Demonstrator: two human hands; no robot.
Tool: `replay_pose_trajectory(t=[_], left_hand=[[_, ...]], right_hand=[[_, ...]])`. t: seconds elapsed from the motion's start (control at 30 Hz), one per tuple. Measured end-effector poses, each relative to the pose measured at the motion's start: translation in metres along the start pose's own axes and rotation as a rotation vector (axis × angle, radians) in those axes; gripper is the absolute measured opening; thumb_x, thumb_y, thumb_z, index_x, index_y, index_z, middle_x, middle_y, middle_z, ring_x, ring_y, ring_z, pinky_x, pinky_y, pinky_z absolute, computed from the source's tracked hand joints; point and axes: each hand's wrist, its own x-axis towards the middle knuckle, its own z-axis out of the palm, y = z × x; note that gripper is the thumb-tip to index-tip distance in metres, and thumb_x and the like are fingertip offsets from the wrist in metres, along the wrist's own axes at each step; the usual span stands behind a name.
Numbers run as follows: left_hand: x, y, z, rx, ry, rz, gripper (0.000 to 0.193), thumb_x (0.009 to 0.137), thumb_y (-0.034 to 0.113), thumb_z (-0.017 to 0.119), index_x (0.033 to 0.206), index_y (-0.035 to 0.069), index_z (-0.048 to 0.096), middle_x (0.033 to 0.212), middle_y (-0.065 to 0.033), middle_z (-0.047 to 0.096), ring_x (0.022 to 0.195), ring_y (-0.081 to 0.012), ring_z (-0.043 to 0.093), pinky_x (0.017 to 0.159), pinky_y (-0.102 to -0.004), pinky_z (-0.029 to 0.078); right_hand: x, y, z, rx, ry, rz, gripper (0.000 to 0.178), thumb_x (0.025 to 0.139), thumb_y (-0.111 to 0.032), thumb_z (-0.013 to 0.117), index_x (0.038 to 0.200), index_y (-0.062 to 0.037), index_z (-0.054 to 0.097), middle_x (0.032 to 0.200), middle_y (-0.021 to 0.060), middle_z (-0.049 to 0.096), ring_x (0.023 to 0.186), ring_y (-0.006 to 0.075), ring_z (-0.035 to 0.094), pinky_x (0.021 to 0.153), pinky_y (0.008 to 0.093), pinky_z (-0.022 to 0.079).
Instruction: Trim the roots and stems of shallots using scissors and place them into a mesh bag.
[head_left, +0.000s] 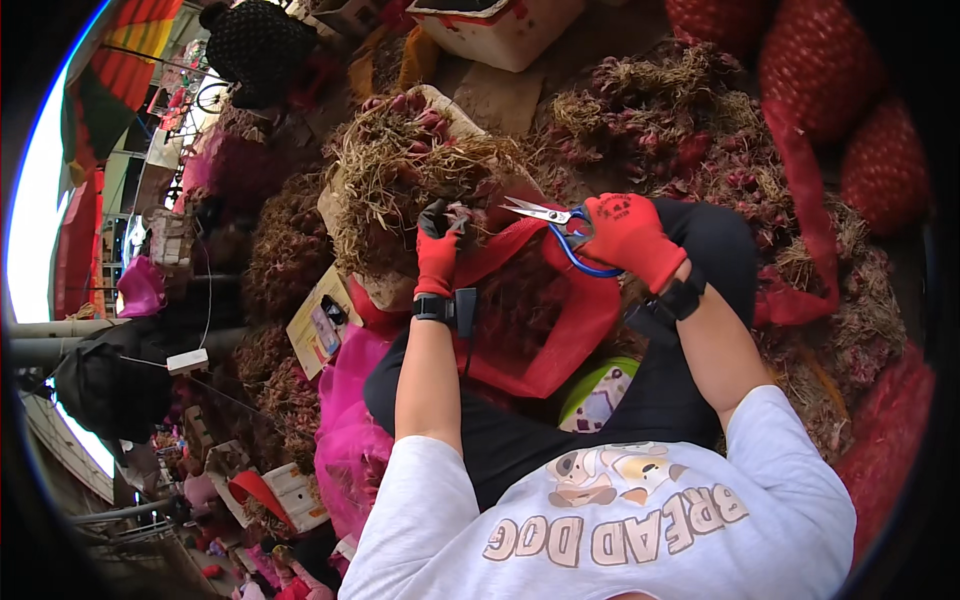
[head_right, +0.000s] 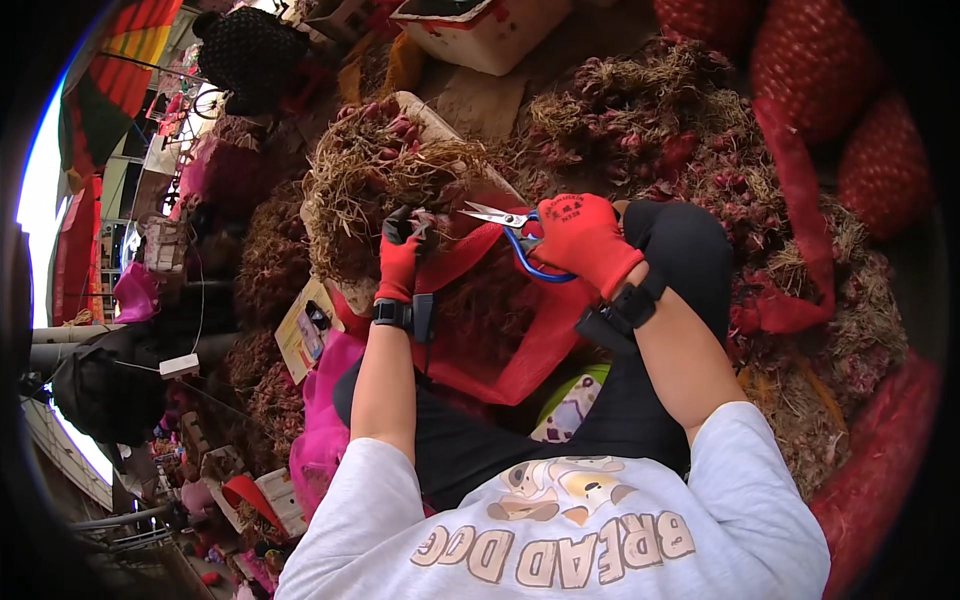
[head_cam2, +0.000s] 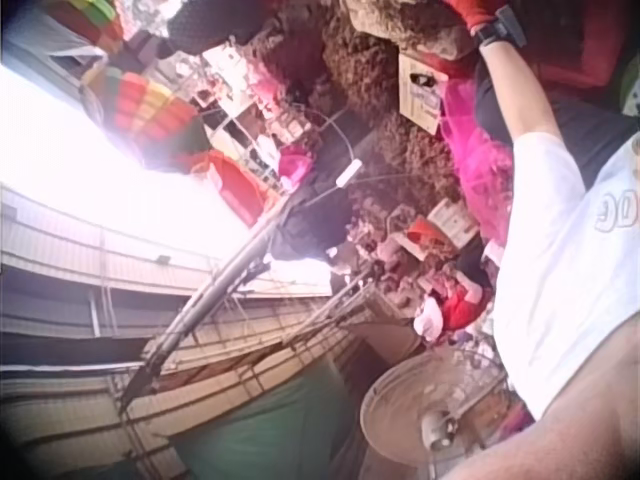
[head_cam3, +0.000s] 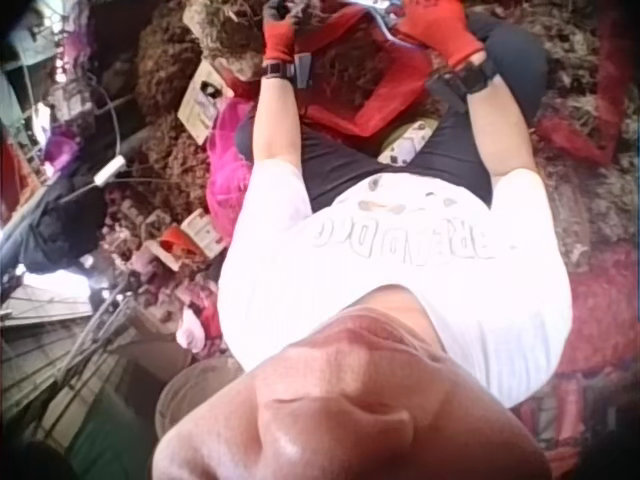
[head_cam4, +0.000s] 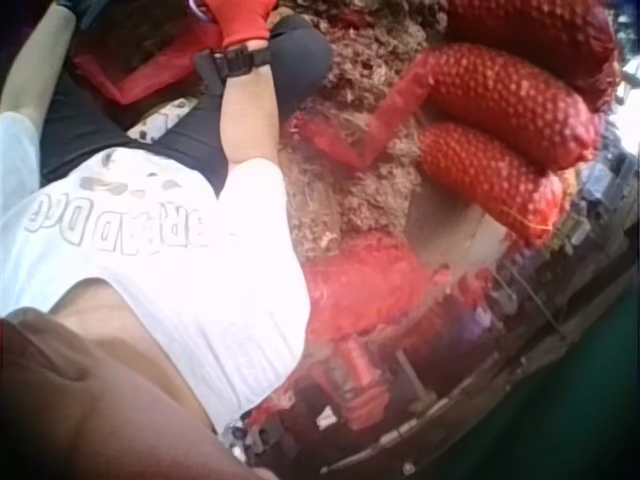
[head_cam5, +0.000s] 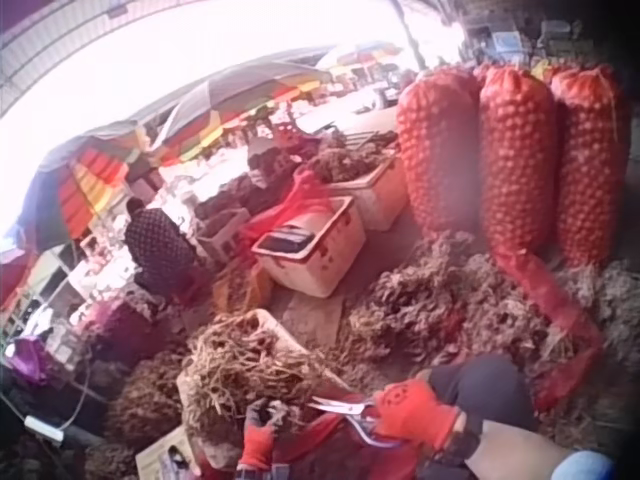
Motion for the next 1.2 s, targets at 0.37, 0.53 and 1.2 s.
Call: replay_pose_trajectory(t=[0.37,0.53,1.2], left_hand=[[-0.029,0.056,0.043,1.377,0.202,0.167,0.059,0.065,0.042,0.071,0.117,0.017,0.057,0.123,-0.0277,0.046,0.117,-0.0405,0.043,0.099,-0.0465,0.034],[-0.029,0.057,0.069,1.536,0.067,0.311,0.079,0.065,0.055,0.068,0.128,0.014,0.046,0.133,-0.0194,0.038,0.122,-0.0374,0.033,0.096,-0.0502,0.03],[0.07,0.083,-0.036,-0.292,0.152,0.101,0.029,0.09,0.025,0.058,0.109,0.003,0.062,0.098,-0.0025,0.064,0.082,-0.0122,0.06,0.072,-0.0259,0.049]], right_hand=[[0.009,-0.011,-0.003,-0.047,-0.062,0.078,0.048,0.07,-0.049,0.061,0.095,-0.0079,0.063,0.096,0.0123,0.065,0.093,0.028,0.063,0.078,0.0364,0.05],[0.013,-0.008,-0.001,0.007,0.038,0.099,0.047,0.071,-0.05,0.062,0.092,-0.0079,0.06,0.091,0.0126,0.064,0.087,0.0295,0.062,0.075,0.0384,0.049],[0.023,-0.012,0.005,0.061,0.129,0.09,0.051,0.073,-0.055,0.059,0.095,-0.0093,0.058,0.093,0.0111,0.062,0.088,0.0294,0.061,0.075,0.0388,0.049]])
